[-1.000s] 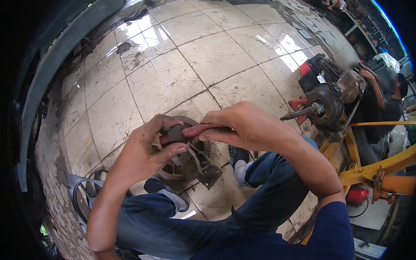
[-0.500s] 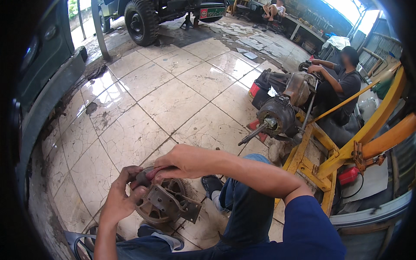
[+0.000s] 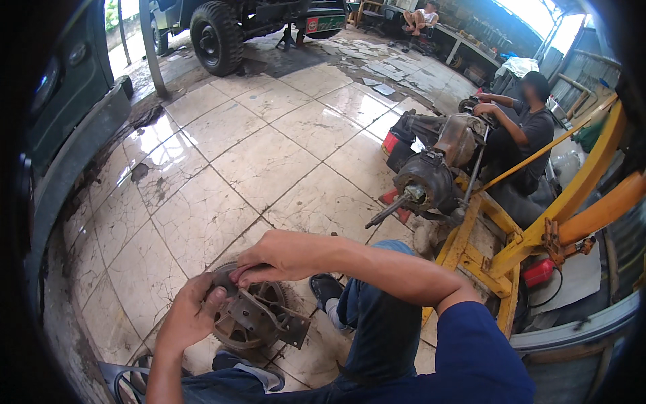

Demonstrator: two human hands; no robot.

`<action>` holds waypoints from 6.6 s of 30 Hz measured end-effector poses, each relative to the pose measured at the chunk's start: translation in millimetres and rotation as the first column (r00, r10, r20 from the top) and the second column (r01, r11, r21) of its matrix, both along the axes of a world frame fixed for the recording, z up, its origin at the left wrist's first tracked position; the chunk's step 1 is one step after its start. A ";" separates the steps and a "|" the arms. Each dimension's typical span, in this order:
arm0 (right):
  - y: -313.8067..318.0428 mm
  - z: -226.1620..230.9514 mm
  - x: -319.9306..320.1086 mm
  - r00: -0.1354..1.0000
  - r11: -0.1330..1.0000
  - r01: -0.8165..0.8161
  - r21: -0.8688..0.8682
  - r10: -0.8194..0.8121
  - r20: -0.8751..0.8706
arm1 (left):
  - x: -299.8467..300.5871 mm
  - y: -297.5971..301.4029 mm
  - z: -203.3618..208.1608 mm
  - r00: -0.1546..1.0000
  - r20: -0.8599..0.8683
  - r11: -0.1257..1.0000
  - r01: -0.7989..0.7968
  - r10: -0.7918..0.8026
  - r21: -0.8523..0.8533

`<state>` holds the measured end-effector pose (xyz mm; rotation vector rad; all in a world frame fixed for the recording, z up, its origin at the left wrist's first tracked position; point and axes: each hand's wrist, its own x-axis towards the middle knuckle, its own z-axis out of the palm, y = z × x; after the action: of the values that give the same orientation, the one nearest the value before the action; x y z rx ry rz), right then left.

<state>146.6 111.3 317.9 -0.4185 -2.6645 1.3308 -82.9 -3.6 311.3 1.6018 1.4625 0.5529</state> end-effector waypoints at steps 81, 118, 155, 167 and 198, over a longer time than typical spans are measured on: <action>-7.9 -0.6 -5.9 0.996 0.994 0.064 0.089 -0.070 0.058 | 5.5 -13.8 -7.6 0.975 -0.218 0.893 0.072 0.030 0.444; -1.1 -3.1 -8.9 1.000 0.992 -0.030 0.120 0.030 0.002 | 0.7 -18.5 -5.3 0.996 -0.020 0.957 -0.079 0.088 0.279; -13.4 2.7 -8.7 0.993 0.982 0.102 0.162 -0.109 0.034 | -0.2 -17.9 -0.9 0.935 -0.325 0.807 0.081 0.142 0.585; -11.3 10.4 -8.9 0.958 0.859 0.283 -0.427 -0.234 0.163 | 7.5 -10.7 -10.5 0.875 -0.424 0.636 0.192 0.233 0.747; -8.9 -0.5 -7.4 0.997 0.970 0.066 0.235 -0.074 0.024 | 0.7 -12.8 -8.3 0.999 0.005 0.916 -0.033 0.034 0.400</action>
<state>139.1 102.4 317.3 -0.5019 -2.7609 0.9819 -82.2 -16.5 303.0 1.8914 1.4430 0.9185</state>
